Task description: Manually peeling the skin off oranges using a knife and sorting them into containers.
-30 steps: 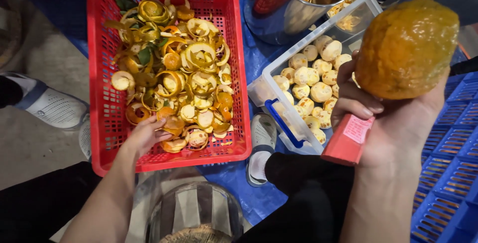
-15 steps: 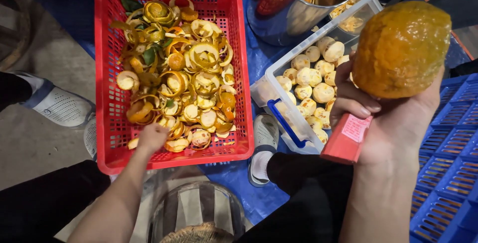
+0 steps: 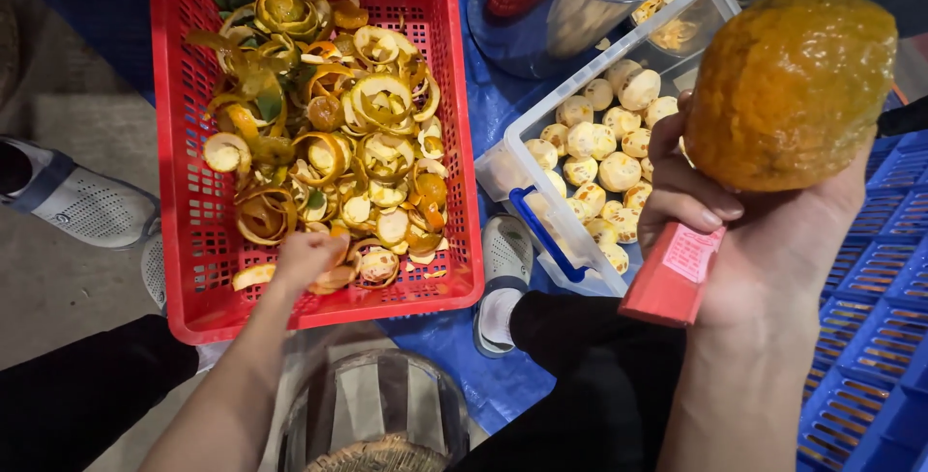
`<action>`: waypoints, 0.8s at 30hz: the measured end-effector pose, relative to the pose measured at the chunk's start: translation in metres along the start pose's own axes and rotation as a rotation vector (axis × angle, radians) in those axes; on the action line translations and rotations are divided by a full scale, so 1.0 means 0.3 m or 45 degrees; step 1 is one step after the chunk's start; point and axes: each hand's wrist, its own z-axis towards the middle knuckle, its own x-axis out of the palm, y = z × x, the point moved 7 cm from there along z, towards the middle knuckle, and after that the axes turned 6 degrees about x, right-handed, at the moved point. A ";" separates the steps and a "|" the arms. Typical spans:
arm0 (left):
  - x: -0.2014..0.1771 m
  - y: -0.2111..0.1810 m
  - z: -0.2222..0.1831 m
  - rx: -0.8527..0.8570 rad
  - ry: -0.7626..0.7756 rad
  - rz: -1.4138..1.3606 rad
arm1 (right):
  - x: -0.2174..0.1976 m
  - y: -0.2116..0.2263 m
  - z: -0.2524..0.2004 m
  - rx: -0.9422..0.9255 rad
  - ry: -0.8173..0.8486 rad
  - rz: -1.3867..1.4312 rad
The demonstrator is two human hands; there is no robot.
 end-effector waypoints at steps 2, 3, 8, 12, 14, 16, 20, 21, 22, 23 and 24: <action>-0.030 0.039 0.018 -0.035 -0.013 -0.392 | 0.005 -0.007 -0.004 -0.010 -0.030 0.010; -0.043 0.058 0.026 -0.069 -0.026 -0.790 | 0.007 -0.011 -0.006 -0.018 -0.059 0.015; -0.085 -0.121 -0.072 0.009 0.131 -0.981 | 0.014 -0.016 0.003 0.019 0.015 -0.029; -0.071 -0.317 -0.170 0.068 0.219 -0.984 | 0.012 -0.008 0.005 -0.036 -0.026 -0.097; -0.058 -0.321 -0.149 0.165 0.215 -0.872 | 0.009 -0.010 0.005 -0.018 -0.006 -0.084; -0.043 -0.347 -0.146 0.260 0.211 -0.759 | 0.014 -0.014 0.001 -0.001 0.012 -0.071; -0.007 -0.395 -0.155 0.261 0.218 -1.252 | 0.012 -0.004 -0.002 -0.045 -0.034 -0.077; -0.001 -0.394 -0.152 0.223 0.189 -1.457 | 0.007 0.003 -0.003 -0.069 -0.047 -0.087; 0.008 -0.399 -0.149 0.222 0.193 -1.452 | 0.005 0.005 -0.007 -0.072 -0.050 -0.081; 0.013 -0.376 -0.140 0.056 0.079 -1.580 | 0.006 0.007 -0.009 -0.069 -0.051 -0.078; 0.020 -0.352 -0.136 -0.113 -0.037 -1.702 | 0.007 0.008 -0.011 -0.066 -0.051 -0.074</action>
